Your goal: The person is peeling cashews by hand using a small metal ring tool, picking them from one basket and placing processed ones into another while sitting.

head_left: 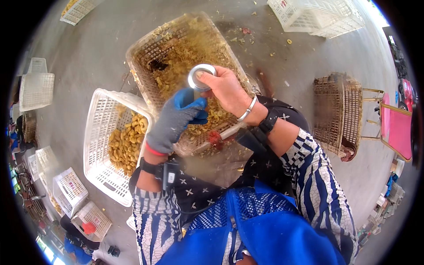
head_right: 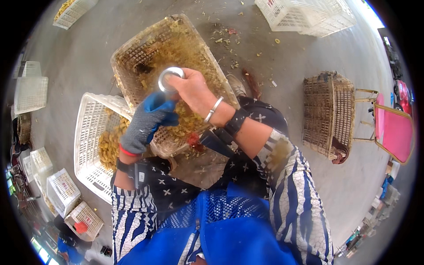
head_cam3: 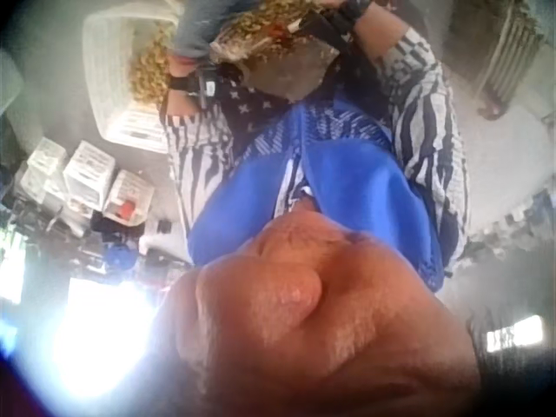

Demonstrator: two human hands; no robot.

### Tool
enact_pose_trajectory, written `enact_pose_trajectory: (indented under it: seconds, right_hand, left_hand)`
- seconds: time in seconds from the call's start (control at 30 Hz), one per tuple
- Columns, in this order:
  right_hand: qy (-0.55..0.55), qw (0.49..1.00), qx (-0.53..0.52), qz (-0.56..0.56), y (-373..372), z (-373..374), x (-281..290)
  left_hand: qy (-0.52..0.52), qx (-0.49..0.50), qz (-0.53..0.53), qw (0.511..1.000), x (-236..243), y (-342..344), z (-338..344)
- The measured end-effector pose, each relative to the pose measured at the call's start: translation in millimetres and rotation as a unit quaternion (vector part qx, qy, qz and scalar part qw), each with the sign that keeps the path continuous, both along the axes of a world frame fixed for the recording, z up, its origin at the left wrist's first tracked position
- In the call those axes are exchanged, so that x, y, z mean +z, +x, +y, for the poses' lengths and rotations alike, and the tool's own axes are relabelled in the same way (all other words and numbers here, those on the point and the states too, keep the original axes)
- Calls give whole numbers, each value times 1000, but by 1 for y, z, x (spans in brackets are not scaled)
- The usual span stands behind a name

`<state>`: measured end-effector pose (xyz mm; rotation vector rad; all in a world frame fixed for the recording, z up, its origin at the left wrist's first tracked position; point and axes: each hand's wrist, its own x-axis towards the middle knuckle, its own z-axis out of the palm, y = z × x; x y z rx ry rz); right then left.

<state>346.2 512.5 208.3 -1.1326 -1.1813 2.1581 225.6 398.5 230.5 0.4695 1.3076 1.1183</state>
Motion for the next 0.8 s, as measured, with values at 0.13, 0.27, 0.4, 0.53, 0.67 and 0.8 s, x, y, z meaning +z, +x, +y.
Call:
enact_pose_trajectory:
  seconds: [0.13, 0.27, 0.4, 0.53, 0.67, 0.8]
  right_hand:
    - [-20, 998, -38, 37, -22, 4, 2]
    - [129, 992, -1, 0, -27, 26, 15]
    - [291, 951, 101, 42, -39, 20, 6]
    - [381, 916, 84, -99, -41, 37, -4]
    - [378, 918, 37, -114, -42, 53, -4]
    - [398, 907, 139, 12, -52, 18, -4]
  left_hand:
    - [-5, -7, 91, 996, -10, -10, 0]
    - [-17, 32, 48, 998, -3, -28, 0]
    - [-54, 18, 37, 998, 3, -44, -6]
    - [-14, 4, -120, 993, 0, -54, -12]
    - [-45, -15, -78, 996, 8, -60, -14]
    - [-83, -12, 27, 996, 12, -58, -17]
